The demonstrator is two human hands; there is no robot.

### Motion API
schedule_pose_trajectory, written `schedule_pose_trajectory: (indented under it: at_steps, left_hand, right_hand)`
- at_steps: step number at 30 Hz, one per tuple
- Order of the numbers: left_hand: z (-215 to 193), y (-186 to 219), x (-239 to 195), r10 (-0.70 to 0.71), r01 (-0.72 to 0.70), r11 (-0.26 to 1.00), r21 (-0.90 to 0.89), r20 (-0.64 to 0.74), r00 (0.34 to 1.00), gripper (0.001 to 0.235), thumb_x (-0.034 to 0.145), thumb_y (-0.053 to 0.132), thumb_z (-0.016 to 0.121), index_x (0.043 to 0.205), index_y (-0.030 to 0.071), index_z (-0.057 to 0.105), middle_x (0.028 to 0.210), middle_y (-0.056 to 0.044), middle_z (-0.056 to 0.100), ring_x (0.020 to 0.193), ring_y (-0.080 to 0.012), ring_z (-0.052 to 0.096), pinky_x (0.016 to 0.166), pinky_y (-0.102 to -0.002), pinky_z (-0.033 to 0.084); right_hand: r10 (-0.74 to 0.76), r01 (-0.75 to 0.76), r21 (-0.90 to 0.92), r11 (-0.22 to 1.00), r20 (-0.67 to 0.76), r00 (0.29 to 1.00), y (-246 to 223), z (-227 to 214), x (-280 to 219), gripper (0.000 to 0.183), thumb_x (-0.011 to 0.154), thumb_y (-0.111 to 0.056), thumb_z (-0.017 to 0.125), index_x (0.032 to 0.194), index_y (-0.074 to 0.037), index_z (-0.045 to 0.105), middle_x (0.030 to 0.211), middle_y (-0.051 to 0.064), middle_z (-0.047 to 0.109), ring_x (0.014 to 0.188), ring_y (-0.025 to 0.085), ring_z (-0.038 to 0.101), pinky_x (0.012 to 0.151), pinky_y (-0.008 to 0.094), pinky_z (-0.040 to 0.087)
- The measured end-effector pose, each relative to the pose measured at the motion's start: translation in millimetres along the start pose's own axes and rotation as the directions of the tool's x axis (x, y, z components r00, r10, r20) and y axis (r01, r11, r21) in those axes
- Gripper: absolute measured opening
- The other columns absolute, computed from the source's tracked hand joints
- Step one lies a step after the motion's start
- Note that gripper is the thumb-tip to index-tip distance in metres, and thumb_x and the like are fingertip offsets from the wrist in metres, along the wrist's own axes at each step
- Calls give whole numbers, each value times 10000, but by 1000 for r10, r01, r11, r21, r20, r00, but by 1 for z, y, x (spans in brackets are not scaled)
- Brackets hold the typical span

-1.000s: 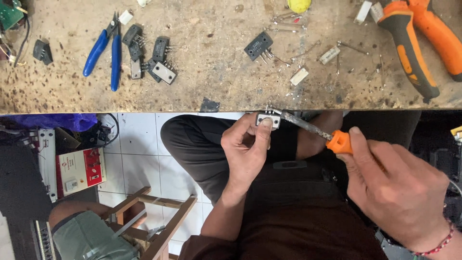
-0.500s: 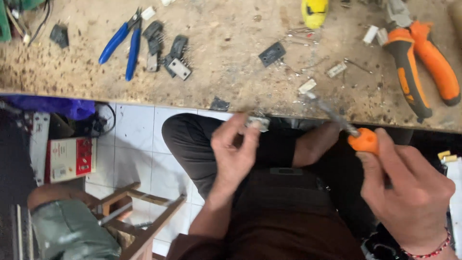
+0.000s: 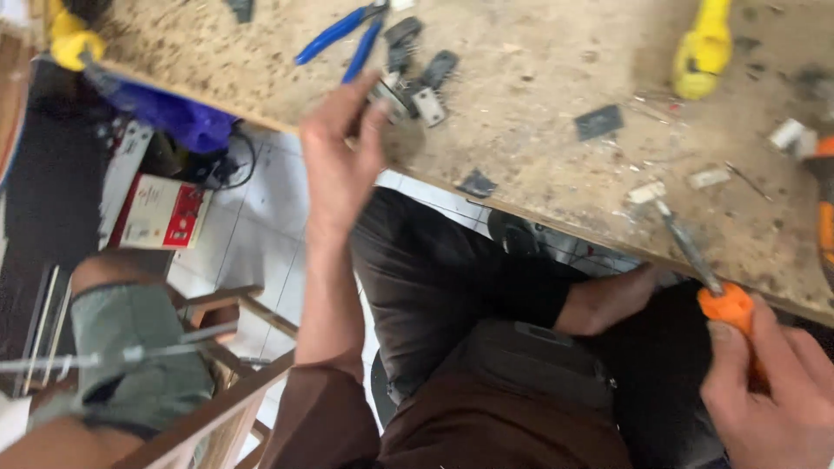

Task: The person uses a soldering iron to apply solder to the pins of small electronic components. They handle several components one by one, applying heat and solder to each pin before setting the component down on the table.

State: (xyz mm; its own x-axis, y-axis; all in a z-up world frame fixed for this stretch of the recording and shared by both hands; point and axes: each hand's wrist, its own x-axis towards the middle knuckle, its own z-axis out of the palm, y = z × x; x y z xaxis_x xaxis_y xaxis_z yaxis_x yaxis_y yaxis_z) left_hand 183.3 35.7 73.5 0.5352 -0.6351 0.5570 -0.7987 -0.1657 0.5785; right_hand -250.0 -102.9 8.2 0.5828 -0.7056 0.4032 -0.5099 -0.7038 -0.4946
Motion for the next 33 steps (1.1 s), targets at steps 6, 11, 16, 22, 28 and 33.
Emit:
schedule_pose_trajectory:
  at_steps: [6, 11, 16, 22, 28, 33]
  left_hand:
    - [24, -6, 49, 211, -321, 865, 385, 302, 930, 236, 972, 89, 710, 1205, 77, 747, 843, -110, 547, 628, -387, 586, 465, -485, 407]
    - [70, 58, 51, 415, -463, 872, 160, 260, 872, 210, 925, -101, 616, 1127, -66, 665, 1099, -222, 556, 954, -351, 571, 712, -399, 542]
    - [105, 71, 48, 458, -491, 865, -103, 563, 688, 631, 884, -131, 602, 1485, 29, 499, 1417, -174, 654, 1273, -287, 592, 1153, -466, 504]
    - [111, 71, 55, 545, -489, 832, -262, 552, 631, 494, 832, -182, 609, 1303, -49, 672, 1299, -190, 698, 1247, -361, 583, 1092, -504, 493]
    - [115, 73, 56, 483, -398, 872, -287, 638, 600, 600, 791, -115, 571, 1378, -5, 632, 1128, -122, 562, 1118, -297, 522, 1027, -485, 489]
    - [110, 83, 70, 358, -222, 933, -283, 793, 492, 576, 823, -150, 563, 1389, -50, 599, 1105, -134, 491, 1070, -321, 581, 921, -428, 567]
  right_hand:
    - [-84, 86, -142, 986, 18, 996, 5, -9, -1, 266, 1092, 60, 904, 1305, 195, 818, 979, 218, 715, 706, 260, 609, 675, 362, 518]
    - [-57, 62, -168, 984, 36, 998, 2, -14, 4, 267, 1061, 30, 865, 1260, 191, 789, 935, 207, 705, 726, 273, 637, 726, 392, 554]
    - [-36, 37, -119, 992, 14, 999, 5, -17, -3, 285, 1058, 45, 859, 1279, 207, 782, 939, 201, 693, 718, 277, 625, 695, 380, 538]
    - [-23, 20, -143, 989, -18, 1000, 18, -17, -11, 260, 1097, -8, 850, 1267, 183, 801, 915, 179, 696, 677, 237, 585, 634, 334, 497]
    - [-7, 8, -129, 992, 4, 1000, 14, -16, -10, 257, 1096, -3, 827, 1268, 184, 788, 856, 151, 648, 670, 247, 570, 638, 356, 473]
    - [-16, 14, -119, 993, -14, 1000, 15, -13, -13, 276, 1085, -23, 827, 1268, 178, 783, 866, 149, 656, 688, 260, 586, 635, 360, 476]
